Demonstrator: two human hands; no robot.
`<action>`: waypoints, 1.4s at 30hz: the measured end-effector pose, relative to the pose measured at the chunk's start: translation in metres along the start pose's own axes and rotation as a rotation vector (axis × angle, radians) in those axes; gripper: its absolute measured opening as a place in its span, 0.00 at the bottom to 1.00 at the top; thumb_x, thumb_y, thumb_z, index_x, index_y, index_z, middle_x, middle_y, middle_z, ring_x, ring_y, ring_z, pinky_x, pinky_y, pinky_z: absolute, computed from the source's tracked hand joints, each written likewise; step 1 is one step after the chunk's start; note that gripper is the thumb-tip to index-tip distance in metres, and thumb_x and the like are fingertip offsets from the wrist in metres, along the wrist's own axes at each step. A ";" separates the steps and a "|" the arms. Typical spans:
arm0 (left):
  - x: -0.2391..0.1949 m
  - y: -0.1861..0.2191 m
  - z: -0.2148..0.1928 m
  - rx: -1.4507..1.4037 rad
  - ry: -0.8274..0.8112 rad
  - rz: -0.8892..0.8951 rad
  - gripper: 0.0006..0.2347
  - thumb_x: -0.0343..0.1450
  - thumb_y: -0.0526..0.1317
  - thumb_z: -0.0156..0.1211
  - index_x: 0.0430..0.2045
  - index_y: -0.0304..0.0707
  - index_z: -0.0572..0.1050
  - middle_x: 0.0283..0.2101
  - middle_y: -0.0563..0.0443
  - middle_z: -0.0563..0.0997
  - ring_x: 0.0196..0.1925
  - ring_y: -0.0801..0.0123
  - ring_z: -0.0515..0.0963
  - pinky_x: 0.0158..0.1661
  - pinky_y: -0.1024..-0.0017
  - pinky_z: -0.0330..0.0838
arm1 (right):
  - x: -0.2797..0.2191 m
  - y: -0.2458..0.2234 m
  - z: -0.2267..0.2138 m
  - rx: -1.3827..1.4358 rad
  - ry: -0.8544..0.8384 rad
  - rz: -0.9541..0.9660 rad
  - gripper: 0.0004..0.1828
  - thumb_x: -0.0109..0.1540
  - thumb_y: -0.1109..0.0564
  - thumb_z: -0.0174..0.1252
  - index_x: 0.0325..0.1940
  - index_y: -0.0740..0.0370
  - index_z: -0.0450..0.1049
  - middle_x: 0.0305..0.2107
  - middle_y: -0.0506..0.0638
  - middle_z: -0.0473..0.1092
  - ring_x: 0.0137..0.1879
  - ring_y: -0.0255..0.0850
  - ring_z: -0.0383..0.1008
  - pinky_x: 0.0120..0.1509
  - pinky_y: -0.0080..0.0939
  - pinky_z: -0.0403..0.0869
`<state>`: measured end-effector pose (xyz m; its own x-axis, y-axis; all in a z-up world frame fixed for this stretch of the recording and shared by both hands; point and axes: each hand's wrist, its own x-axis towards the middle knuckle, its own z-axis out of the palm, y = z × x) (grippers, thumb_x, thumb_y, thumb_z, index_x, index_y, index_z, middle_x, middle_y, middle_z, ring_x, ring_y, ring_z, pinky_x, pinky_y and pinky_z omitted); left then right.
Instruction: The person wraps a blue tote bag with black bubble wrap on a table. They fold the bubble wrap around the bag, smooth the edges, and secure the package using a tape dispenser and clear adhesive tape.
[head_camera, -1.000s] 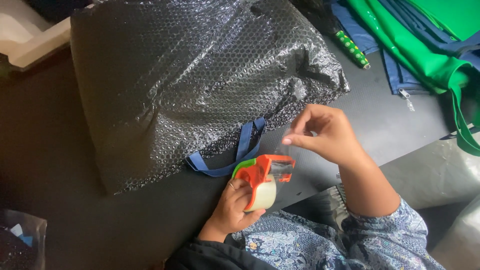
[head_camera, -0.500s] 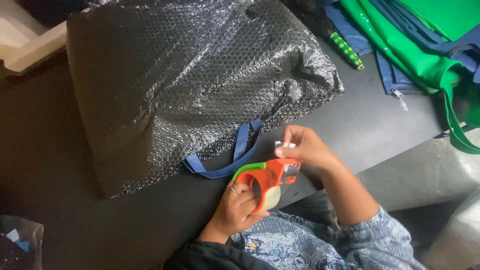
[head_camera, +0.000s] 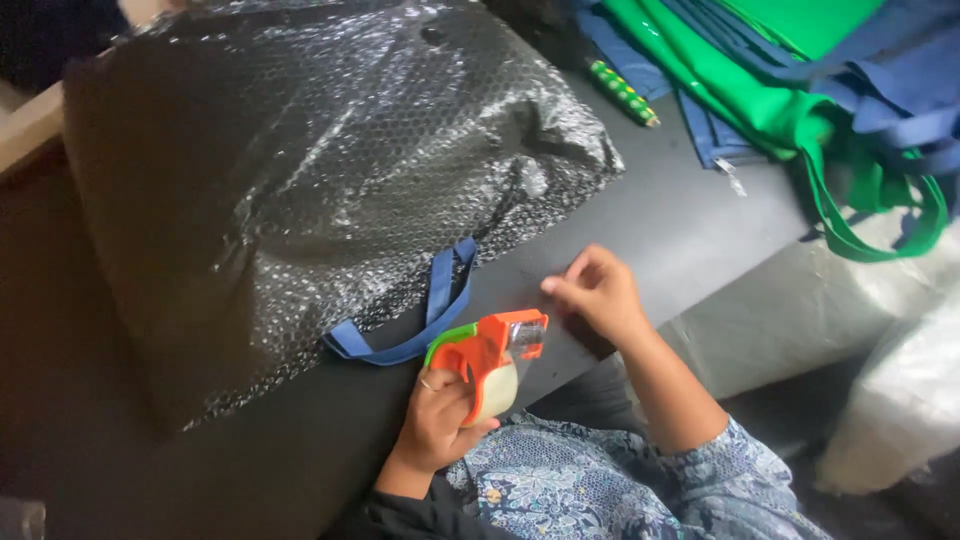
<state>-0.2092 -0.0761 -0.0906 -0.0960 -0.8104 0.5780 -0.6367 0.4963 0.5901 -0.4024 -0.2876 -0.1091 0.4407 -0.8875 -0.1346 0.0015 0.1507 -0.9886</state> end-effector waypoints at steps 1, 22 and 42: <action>-0.003 -0.003 0.002 0.039 -0.007 0.023 0.17 0.77 0.51 0.51 0.39 0.36 0.80 0.40 0.52 0.85 0.40 0.56 0.77 0.46 0.58 0.69 | -0.001 -0.005 -0.009 -0.010 0.171 -0.016 0.19 0.56 0.61 0.72 0.27 0.55 0.64 0.20 0.50 0.72 0.24 0.35 0.72 0.27 0.33 0.71; -0.010 -0.011 0.006 0.096 0.055 0.108 0.12 0.73 0.46 0.61 0.34 0.35 0.80 0.38 0.47 0.85 0.44 0.53 0.79 0.50 0.56 0.73 | 0.065 0.098 -0.202 0.561 1.640 -0.269 0.28 0.46 0.63 0.80 0.29 0.57 0.62 0.24 0.53 0.75 0.23 0.37 0.75 0.24 0.35 0.74; -0.048 -0.020 0.014 0.043 0.004 -0.168 0.21 0.73 0.47 0.63 0.54 0.29 0.72 0.55 0.39 0.78 0.63 0.45 0.71 0.64 0.52 0.66 | -0.052 -0.068 0.021 -0.494 0.154 -0.809 0.30 0.55 0.44 0.73 0.54 0.58 0.69 0.49 0.52 0.68 0.56 0.45 0.65 0.56 0.40 0.67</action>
<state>-0.2027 -0.0518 -0.1382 0.0175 -0.8794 0.4758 -0.6759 0.3403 0.6538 -0.4061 -0.2426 -0.0339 0.3490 -0.6949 0.6288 -0.1406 -0.7022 -0.6980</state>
